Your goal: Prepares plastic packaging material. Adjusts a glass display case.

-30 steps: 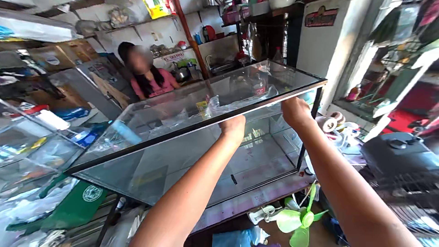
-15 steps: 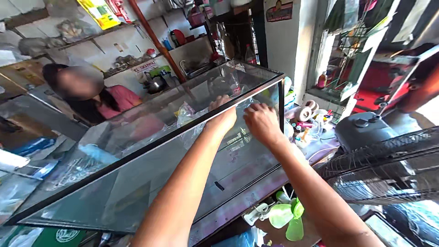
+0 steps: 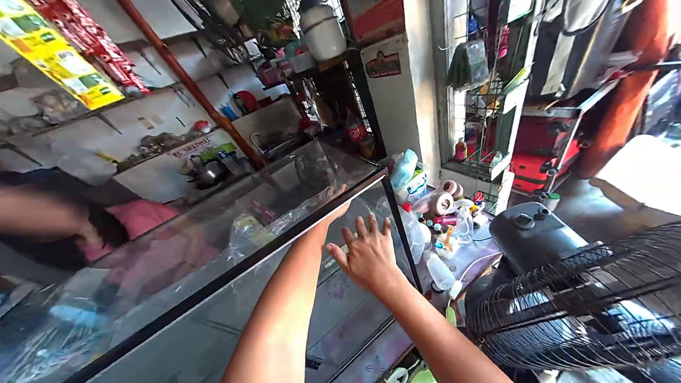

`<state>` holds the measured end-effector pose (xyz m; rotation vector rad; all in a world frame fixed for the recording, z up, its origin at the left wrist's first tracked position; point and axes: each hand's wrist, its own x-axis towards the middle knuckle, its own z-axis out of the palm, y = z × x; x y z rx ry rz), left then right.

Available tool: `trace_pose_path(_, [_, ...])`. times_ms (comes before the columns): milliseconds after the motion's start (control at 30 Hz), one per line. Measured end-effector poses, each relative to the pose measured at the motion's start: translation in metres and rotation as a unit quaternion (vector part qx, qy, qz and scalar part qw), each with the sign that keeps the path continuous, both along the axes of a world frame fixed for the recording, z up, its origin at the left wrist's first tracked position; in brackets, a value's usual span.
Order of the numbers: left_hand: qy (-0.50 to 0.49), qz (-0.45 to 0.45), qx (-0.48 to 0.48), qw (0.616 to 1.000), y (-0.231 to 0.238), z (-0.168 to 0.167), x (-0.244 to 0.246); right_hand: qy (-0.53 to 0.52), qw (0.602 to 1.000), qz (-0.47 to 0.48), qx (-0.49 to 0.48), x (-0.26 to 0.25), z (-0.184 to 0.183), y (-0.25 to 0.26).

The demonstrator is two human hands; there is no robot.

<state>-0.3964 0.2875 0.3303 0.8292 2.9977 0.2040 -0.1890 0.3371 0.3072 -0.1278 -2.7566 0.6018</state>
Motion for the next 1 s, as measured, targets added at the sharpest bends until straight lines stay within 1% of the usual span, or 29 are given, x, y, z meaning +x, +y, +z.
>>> trace_pose_path(67, [0.02, -0.019, 0.018, 0.999, -0.003, -0.017, -0.034, 0.011, 1.0, -0.012, 0.007, 0.0, -0.002, -0.001])
trace_pose_path(133, [0.037, -0.017, 0.039, 0.998, -0.004, -0.02, -0.052, 0.029, 0.999, -0.024, 0.011, 0.002, -0.004, -0.002])
trace_pose_path(233, [0.049, -0.01, 0.007, 0.999, -0.006, -0.02, -0.058, 0.057, 0.998, -0.031, 0.021, 0.005, 0.0, -0.009])
trace_pose_path(300, [0.05, -0.011, -0.017, 0.999, -0.007, -0.027, -0.065, 0.086, 0.996, -0.014, 0.019, -0.001, 0.006, -0.014])
trace_pose_path(367, [0.044, -0.004, 0.004, 0.999, -0.01, -0.038, -0.07, 0.055, 0.998, 0.022, 0.013, -0.013, 0.013, -0.017])
trace_pose_path(433, [0.055, -0.022, 0.02, 0.998, -0.012, -0.043, -0.072, 0.001, 0.999, 0.043, 0.001, -0.025, 0.014, -0.014])
trace_pose_path(467, [0.065, -0.033, 0.03, 0.997, -0.012, -0.039, -0.067, -0.006, 0.999, 0.037, -0.004, -0.028, 0.011, -0.013])
trace_pose_path(533, [0.072, -0.026, 0.064, 0.995, -0.011, -0.018, -0.038, -0.005, 1.0, 0.011, -0.009, -0.028, 0.006, -0.01])
trace_pose_path(600, [0.08, 0.0, 0.101, 0.992, -0.01, -0.004, -0.016, -0.003, 1.0, -0.017, 0.001, -0.024, 0.007, -0.009])
trace_pose_path(667, [0.089, 0.025, 0.098, 0.991, -0.009, 0.002, -0.005, 0.006, 1.0, -0.026, 0.014, -0.02, 0.012, -0.009])
trace_pose_path(733, [0.09, 0.002, 0.097, 0.991, -0.01, 0.008, -0.003, 0.066, 0.997, -0.018, 0.027, -0.02, 0.012, -0.012])
trace_pose_path(767, [0.093, -0.02, 0.112, 0.989, -0.012, 0.013, -0.006, 0.086, 0.996, -0.003, 0.028, -0.022, 0.013, -0.014])
trace_pose_path(800, [0.101, -0.035, 0.135, 0.985, -0.014, 0.02, -0.008, 0.085, 0.996, 0.017, 0.026, -0.023, 0.015, -0.015])
trace_pose_path(833, [0.103, -0.035, 0.16, 0.981, -0.016, 0.03, -0.007, 0.069, 0.997, 0.037, 0.026, -0.025, 0.018, -0.015])
trace_pose_path(900, [0.095, 0.01, 0.183, 0.978, -0.023, 0.046, 0.003, 0.013, 0.997, 0.066, 0.031, -0.03, 0.021, -0.014])
trace_pose_path(933, [0.08, 0.032, 0.17, 0.982, -0.028, 0.049, 0.008, -0.017, 0.997, 0.073, 0.029, -0.032, 0.021, -0.013])
trace_pose_path(1000, [0.038, 0.059, 0.103, 0.992, -0.041, 0.046, 0.011, -0.051, 0.996, 0.071, 0.017, -0.034, 0.019, -0.012])
